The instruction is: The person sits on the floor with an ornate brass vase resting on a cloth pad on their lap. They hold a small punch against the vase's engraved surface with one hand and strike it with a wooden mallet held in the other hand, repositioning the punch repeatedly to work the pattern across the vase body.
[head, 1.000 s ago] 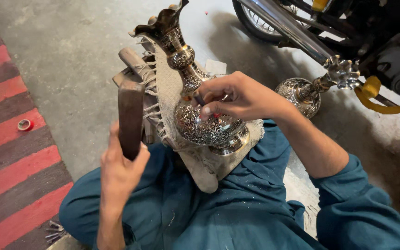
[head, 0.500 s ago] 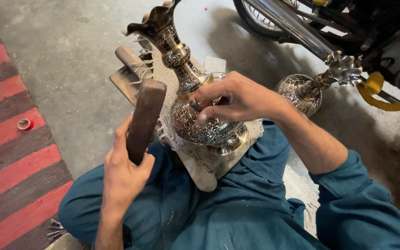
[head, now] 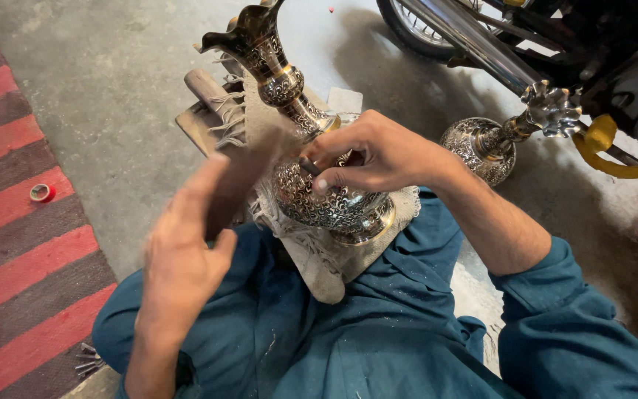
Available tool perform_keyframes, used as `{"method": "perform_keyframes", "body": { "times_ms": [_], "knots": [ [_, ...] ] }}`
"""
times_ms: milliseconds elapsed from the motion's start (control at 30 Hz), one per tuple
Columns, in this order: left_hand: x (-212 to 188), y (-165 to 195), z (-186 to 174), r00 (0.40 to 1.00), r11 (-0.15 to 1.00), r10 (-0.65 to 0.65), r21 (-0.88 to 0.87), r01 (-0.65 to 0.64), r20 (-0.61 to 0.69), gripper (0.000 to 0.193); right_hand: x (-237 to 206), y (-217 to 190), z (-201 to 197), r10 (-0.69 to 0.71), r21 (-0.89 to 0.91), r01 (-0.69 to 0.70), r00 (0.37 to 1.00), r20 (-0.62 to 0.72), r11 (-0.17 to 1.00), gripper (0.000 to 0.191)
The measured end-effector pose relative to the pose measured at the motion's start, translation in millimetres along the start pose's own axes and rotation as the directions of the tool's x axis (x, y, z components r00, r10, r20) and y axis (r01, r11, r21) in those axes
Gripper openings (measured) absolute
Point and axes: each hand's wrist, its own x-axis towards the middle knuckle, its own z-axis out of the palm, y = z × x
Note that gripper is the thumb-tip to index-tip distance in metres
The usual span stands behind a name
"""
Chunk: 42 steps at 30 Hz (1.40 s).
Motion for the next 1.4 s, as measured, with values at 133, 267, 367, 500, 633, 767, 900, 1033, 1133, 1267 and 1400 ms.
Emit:
{"method": "perform_keyframes", "body": {
  "times_ms": [133, 267, 367, 500, 633, 767, 900, 1033, 1133, 1267, 1400],
  "knots": [
    [-1.0, -1.9, -0.9, 0.998, 0.999, -0.022, -0.034, 0.02, -0.052, 0.084, 0.8, 0.9, 0.0, -0.029, 0.004, 0.029, 0.999, -0.015, 1.0, 0.033],
    [-5.0, -8.1, 3.3, 0.993, 0.989, -0.119, 0.094, 0.117, 0.01, 0.083, 2.7, 1.0, 0.1, -0.044, 0.014, 0.044, 0.999, 0.021, 0.999, 0.026],
    [-6.8, -12.9, 8.8, 0.931, 0.918, -0.364, -0.156, 0.365, 0.032, 0.076, 2.7, -0.5, -0.5, -0.057, 0.008, 0.057, 0.998, 0.004, 0.998, 0.029],
    [-8.1, -16.2, 11.6, 0.999, 0.959, -0.033, 0.281, 0.035, -0.013, 0.088, 3.7, -0.9, -2.6, -0.096, -0.004, 0.096, 0.995, 0.007, 0.995, 0.027],
    [-7.9, -14.4, 13.3, 0.984, 0.978, -0.169, -0.134, 0.161, -0.054, 0.078, 3.9, 0.2, -3.4, -0.052, 0.009, 0.052, 0.998, 0.026, 0.999, 0.023],
    [-6.7, -11.5, 11.6, 0.988, 0.984, -0.131, -0.134, 0.119, -0.084, 0.079, 5.2, 1.6, -4.1, -0.095, -0.005, 0.095, 0.995, 0.032, 0.995, 0.024],
    [-6.9, -8.6, 10.7, 0.996, 0.958, 0.041, 0.286, -0.016, -0.08, 0.084, 4.4, 1.4, -4.1, -0.085, 0.029, 0.083, 0.995, 0.045, 0.996, 0.023],
    [-10.0, -7.6, 11.8, 0.973, 0.959, -0.219, -0.199, 0.201, -0.073, 0.075, 2.8, 1.9, -4.1, -0.098, 0.056, 0.097, 0.995, 0.028, 0.994, 0.027],
    [-12.8, -11.2, 13.6, 0.996, 0.974, -0.062, 0.216, 0.074, -0.062, 0.082, 0.8, 2.1, -4.2, -0.042, 0.084, 0.039, 0.998, 0.039, 0.996, 0.021],
    [-20.3, -21.6, 14.4, 0.987, 0.987, -0.137, -0.098, 0.128, -0.089, 0.073, -2.8, -0.3, -3.2, 0.033, 0.327, -0.013, 0.998, -0.056, 0.945, 0.02],
    [-29.2, -27.9, 24.0, 0.939, 0.904, -0.344, -0.266, 0.333, 0.008, 0.068, -10.4, -7.1, -0.3, 0.184, 0.313, -0.14, 0.976, -0.116, 0.939, 0.024]
  ]
}}
